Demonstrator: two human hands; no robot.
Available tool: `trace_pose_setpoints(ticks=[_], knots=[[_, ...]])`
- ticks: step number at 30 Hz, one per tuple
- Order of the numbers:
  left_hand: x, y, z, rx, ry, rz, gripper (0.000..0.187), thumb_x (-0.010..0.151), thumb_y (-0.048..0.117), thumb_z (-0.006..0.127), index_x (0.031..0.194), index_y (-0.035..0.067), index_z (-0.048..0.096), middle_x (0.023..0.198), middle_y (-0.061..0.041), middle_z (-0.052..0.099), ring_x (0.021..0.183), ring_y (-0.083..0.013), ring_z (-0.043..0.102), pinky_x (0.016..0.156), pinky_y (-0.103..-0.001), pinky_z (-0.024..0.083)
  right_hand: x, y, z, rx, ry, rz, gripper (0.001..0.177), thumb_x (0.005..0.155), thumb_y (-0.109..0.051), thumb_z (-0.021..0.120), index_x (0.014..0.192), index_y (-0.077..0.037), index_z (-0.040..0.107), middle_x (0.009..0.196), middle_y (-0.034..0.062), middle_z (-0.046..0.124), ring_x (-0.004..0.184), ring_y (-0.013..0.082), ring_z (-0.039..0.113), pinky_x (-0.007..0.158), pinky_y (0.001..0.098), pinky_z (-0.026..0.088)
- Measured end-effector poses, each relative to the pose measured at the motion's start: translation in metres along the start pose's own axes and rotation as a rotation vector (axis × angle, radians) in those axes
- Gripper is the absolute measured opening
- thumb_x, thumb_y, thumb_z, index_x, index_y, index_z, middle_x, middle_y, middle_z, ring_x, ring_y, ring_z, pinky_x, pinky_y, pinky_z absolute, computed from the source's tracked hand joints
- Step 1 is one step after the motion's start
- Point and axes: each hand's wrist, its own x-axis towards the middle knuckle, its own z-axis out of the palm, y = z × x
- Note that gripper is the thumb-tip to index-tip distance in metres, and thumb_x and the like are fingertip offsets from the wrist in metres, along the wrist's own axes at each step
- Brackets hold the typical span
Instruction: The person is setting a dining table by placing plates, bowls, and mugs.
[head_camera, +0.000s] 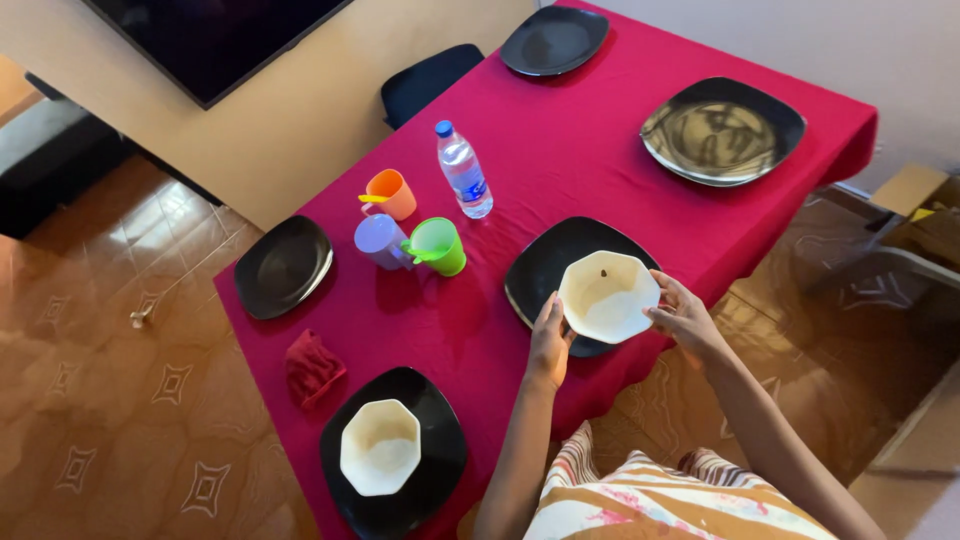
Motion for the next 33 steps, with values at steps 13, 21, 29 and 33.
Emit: trace_pose_setpoints(ticks=[13,21,29,33], knots=[[0.060,0.006,-0.054,-0.026,0.065,-0.046,0.075,0.105,0.048,0.046,0.162,0.006,0.023,0.163,-0.015,0.037,0.152,-0.0283,0.034,0.125,-0.049,0.025,0.083,0.026,0.034,-0.042,-0.001,0.036,0.074,0.090,0.007,0.057,0.159,-0.011,0.039,0.135,0.0094,0.062,0.104,0.0141,0.061,0.084,0.0325,0.052],[0.064,0.015,-0.057,0.027,0.064,-0.062,0.076,0.103,0.048,0.046,0.162,0.006,0.021,0.165,-0.016,0.033,0.154,-0.0282,0.031,0.124,-0.051,0.024,0.103,0.027,0.041,-0.096,0.023,0.067,0.071,0.090,0.007,0.057,0.157,-0.012,0.042,0.133,0.0062,0.062,0.107,0.0142,0.062,0.086,0.0339,0.053],[0.064,0.009,-0.059,0.041,0.076,-0.100,0.079,0.103,0.049,0.046,0.163,0.006,0.017,0.166,-0.015,0.030,0.155,-0.0281,0.029,0.125,-0.050,0.023,0.104,0.043,0.036,-0.079,0.029,0.053,0.072,0.091,0.007,0.056,0.159,-0.012,0.041,0.134,0.0064,0.063,0.102,0.0153,0.059,0.083,0.0329,0.050],[0.068,0.009,-0.058,0.055,0.064,-0.102,0.079,0.102,0.049,0.047,0.163,0.008,0.018,0.166,-0.015,0.032,0.152,-0.0285,0.031,0.123,-0.051,0.027,0.102,0.035,0.041,-0.036,0.052,0.067,0.070,0.093,0.005,0.054,0.158,-0.013,0.039,0.136,0.0048,0.062,0.108,0.0124,0.061,0.085,0.0307,0.052]])
